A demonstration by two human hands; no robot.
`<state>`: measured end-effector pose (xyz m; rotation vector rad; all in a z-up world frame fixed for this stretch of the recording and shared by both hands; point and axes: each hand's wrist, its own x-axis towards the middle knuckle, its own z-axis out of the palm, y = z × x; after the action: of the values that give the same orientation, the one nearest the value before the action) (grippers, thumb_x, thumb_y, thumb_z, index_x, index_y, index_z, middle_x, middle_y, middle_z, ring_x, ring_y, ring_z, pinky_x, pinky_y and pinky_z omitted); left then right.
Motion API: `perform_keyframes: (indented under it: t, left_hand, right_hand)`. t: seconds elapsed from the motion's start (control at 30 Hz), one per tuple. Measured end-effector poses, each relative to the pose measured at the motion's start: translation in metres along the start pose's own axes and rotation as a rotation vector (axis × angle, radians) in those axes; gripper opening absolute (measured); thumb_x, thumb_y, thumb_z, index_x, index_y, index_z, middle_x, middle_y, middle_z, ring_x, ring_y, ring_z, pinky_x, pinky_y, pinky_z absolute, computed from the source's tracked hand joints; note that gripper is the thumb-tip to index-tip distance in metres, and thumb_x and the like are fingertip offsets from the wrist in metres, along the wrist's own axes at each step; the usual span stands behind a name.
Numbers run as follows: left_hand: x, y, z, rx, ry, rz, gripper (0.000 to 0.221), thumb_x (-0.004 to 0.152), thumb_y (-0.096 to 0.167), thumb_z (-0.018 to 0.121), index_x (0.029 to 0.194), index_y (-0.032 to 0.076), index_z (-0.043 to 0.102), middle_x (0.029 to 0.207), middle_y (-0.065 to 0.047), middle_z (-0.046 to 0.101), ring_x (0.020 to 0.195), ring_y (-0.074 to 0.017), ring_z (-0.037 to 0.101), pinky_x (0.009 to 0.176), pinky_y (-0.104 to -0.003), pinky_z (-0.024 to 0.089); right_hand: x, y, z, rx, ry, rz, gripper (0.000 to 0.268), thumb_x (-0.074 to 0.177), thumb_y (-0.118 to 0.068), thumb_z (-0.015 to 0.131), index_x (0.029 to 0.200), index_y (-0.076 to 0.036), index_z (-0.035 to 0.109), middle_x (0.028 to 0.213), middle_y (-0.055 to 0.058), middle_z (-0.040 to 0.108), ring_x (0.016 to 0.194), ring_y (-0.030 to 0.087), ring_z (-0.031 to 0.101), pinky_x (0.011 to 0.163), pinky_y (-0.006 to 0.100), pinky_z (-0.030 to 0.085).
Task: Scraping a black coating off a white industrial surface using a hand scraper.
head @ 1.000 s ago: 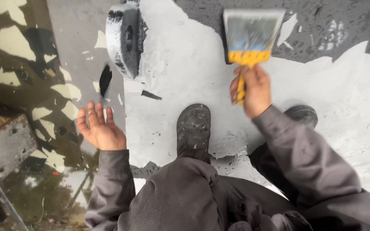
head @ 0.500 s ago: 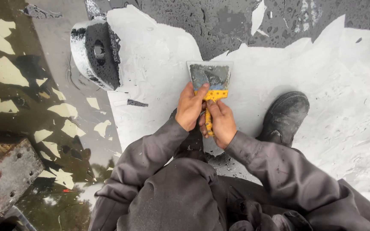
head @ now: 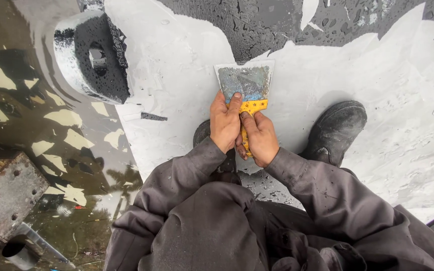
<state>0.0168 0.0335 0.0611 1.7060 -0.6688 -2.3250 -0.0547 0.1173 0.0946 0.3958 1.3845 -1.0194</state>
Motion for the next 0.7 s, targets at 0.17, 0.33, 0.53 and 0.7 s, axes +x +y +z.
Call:
perform_keyframes:
  t: [0.17,0.33,0.53,0.7]
  left_hand:
    - [0.01,-0.011,-0.002,0.025,0.013,0.05,0.022,0.106,0.017,0.053,0.121,0.001,0.054,0.089,-0.009,0.068,0.047,-0.0101,0.054,0.033,-0.03,0.043]
    - [0.009,0.001,0.006,0.006,-0.026,0.11,0.021,0.106,0.017,0.052,0.12,0.001,0.054,0.082,-0.009,0.065,0.042,-0.0108,0.051,0.03,-0.03,0.042]
    - [0.023,0.003,0.007,-0.022,-0.018,0.111,0.018,0.107,0.016,0.052,0.118,0.002,0.053,0.083,-0.007,0.066,0.045,-0.0096,0.053,0.031,-0.03,0.042]
    - [0.032,-0.002,0.004,-0.008,-0.002,0.143,0.017,0.109,0.015,0.055,0.117,0.0,0.053,0.081,-0.006,0.062,0.048,-0.0082,0.05,0.033,-0.03,0.04]
  right_hand:
    - [0.005,-0.008,0.0,-0.016,-0.008,-0.029,0.021,0.107,-0.019,0.046,0.103,0.001,0.052,0.064,0.009,0.057,0.036,0.018,0.047,0.027,0.033,0.035]
    - [0.008,-0.014,-0.003,-0.058,-0.039,-0.046,0.023,0.108,-0.019,0.046,0.1,0.003,0.05,0.062,0.01,0.055,0.034,0.019,0.046,0.027,0.033,0.035]
    - [0.016,-0.024,-0.001,-0.035,-0.063,-0.045,0.022,0.107,-0.019,0.046,0.102,0.001,0.05,0.061,0.01,0.054,0.034,0.018,0.047,0.027,0.033,0.036]
    - [0.02,-0.027,0.005,-0.05,-0.061,-0.044,0.023,0.108,-0.02,0.045,0.103,0.002,0.05,0.062,0.01,0.056,0.035,0.018,0.048,0.027,0.032,0.035]
